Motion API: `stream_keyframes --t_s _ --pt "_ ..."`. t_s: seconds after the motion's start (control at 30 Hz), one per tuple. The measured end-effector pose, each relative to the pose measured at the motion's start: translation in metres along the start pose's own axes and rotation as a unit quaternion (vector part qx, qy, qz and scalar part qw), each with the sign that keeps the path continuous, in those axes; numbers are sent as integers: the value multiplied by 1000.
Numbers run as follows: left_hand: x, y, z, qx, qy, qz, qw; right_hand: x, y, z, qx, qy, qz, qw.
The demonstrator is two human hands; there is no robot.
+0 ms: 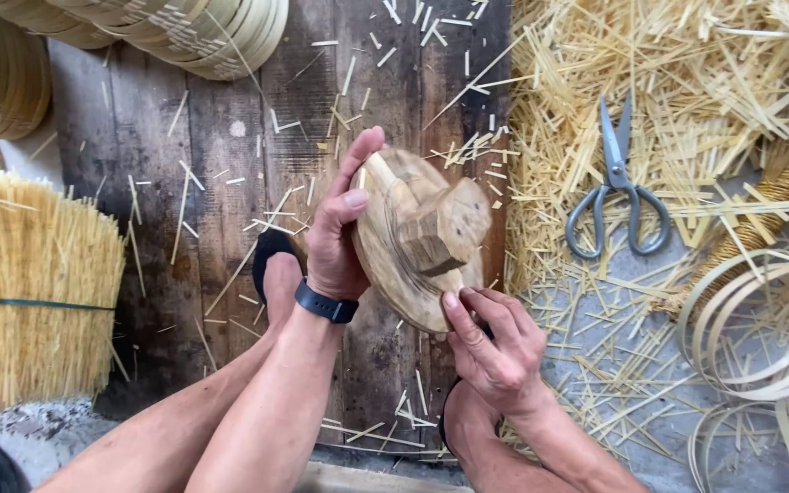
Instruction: The person sits on a low seat and assembles woven bamboo steamer lids. They trim excess bamboo strips from a round woven mat with scissors, fit a bent bamboo rim ring around the mat, press the assembly into a round wooden form, and set finished lids onto a stack.
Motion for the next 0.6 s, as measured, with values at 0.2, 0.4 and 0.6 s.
stream_keyframes --t_s 0.2,0.4,0.6 --pt "12 9 7 0 -32 64 997 1 -7 5 -27 22 33 999" --pt "20 13 10 5 -62 79 995 2 -9 8 -33 21 45 998" --pt "21 23 18 20 -67 28 997 3 -7 11 -31 28 54 998"
Point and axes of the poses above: each hand's wrist, its own z-axis away from the middle knuckle, its own x-axis out of the palm, y = z × x, the point moved 7 cm from there along -z, towards the middle knuckle, and after that the axes turned 14 degrees about z, right-handed, at the moved point
